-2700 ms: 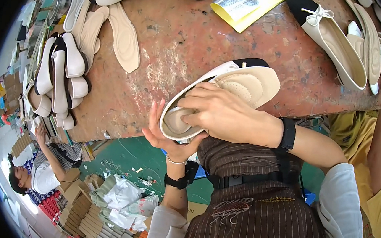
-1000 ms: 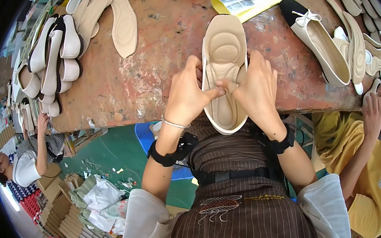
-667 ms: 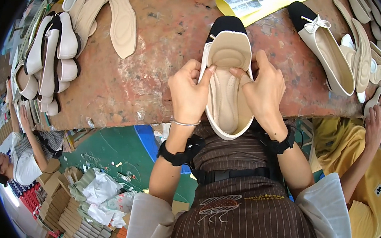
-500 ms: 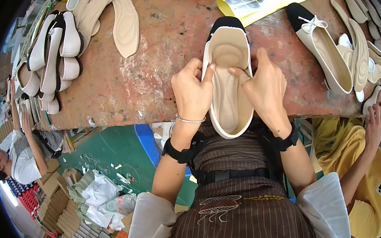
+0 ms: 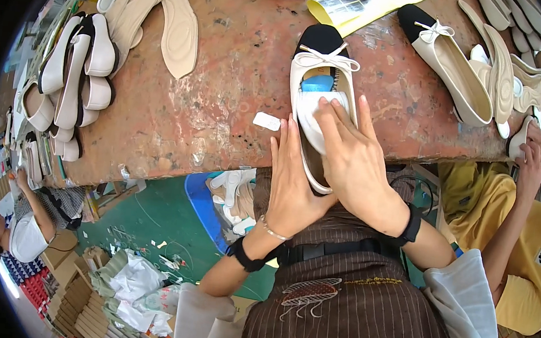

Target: Inserting insoles into shoes and inspecting them on a production line.

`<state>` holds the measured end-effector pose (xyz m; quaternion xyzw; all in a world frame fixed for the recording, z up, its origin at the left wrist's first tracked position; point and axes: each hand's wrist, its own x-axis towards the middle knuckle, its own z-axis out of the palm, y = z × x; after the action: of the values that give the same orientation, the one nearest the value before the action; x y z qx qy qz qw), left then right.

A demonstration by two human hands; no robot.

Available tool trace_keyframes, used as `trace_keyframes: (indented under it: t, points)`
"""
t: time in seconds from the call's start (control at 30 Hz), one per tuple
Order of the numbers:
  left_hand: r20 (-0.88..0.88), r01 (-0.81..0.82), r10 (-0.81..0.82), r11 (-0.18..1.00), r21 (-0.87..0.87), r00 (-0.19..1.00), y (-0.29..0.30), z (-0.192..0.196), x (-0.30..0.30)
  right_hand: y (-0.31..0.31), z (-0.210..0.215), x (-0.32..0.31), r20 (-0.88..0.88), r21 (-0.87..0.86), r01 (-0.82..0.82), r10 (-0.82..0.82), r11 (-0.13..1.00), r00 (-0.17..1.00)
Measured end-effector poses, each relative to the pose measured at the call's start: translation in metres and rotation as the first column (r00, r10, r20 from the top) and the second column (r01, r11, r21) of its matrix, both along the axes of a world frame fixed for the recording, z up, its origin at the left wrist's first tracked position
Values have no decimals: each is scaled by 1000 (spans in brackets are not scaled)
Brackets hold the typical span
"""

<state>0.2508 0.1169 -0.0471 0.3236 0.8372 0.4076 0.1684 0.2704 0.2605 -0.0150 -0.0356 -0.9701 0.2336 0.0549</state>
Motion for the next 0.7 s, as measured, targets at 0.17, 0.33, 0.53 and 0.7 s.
trace_keyframes:
  t: [0.17,0.33,0.53,0.7]
  points:
    - [-148,-90,97,994,56,984,10,-13,0,18,-18,-55,-65,258,75,-60,963,996]
    - [-130,-124,128,992,39,983,5,-29,5,-5,-17,-24,-31,361,28,-18,932,999]
    - [-144,-91,92,996,14,985,12,-17,-1,21,21,-75,495,267,-117,-32,957,868]
    - [-99,-128,126,992,-10,987,5,-30,1,-13,-22,-23,55,418,-7,-17,908,998]
